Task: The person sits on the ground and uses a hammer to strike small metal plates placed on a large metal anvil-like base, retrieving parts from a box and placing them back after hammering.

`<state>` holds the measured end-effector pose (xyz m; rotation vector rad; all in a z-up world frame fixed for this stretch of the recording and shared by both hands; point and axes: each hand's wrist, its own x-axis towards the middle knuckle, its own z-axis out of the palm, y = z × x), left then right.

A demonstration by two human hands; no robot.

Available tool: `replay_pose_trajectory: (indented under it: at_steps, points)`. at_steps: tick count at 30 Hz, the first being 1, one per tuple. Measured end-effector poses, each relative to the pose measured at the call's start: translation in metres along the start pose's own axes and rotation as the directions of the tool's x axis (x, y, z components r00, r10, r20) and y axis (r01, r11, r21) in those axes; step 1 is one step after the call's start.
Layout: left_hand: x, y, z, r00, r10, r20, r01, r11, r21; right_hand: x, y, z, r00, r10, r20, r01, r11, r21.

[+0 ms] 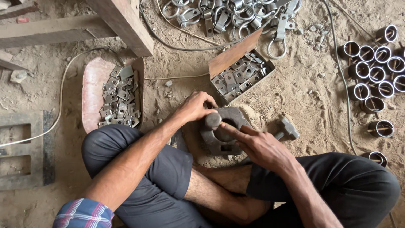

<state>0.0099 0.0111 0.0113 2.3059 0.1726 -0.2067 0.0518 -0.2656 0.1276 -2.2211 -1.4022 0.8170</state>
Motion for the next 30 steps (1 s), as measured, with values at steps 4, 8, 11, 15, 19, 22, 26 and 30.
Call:
replay_pose_trajectory:
  at_steps: [4,8,11,15,19,22,26,30]
  points:
    - [-0.001,-0.011,0.007,0.998,0.021,-0.053,-0.020,1.000,0.023,-0.005,-0.004,0.002,0.999,-0.027,0.039,0.029,0.998,-0.059]
    - [0.004,-0.021,0.012,0.998,0.042,-0.041,-0.045,0.997,-0.061,-0.002,-0.011,-0.002,0.998,-0.060,-0.008,0.059,0.997,-0.040]
    - [0.006,-0.024,0.016,0.999,0.044,-0.030,-0.047,0.996,-0.079,0.000,-0.017,-0.006,0.995,0.065,0.078,-0.057,0.993,-0.103]
    - [0.007,-0.024,0.018,0.998,0.060,-0.022,-0.060,0.998,-0.015,0.002,-0.020,-0.007,0.982,0.117,0.147,-0.100,0.988,-0.113]
    - [0.002,-0.026,0.014,0.997,0.030,-0.066,-0.028,0.999,0.030,0.002,-0.017,-0.008,0.989,0.064,0.131,-0.068,0.997,0.022]
    - [0.006,-0.021,0.006,0.994,-0.106,-0.028,0.106,0.994,0.005,0.003,-0.018,-0.008,0.979,0.101,0.177,-0.108,0.994,0.033]
    - [0.001,0.007,-0.008,0.956,0.139,-0.257,-0.156,0.987,-0.046,-0.001,-0.010,-0.006,0.988,-0.152,-0.015,0.153,0.988,0.033]
    - [0.003,0.055,-0.041,0.981,0.108,-0.160,-0.142,0.966,-0.216,-0.003,-0.003,-0.005,0.993,-0.110,-0.031,0.110,0.994,0.003]
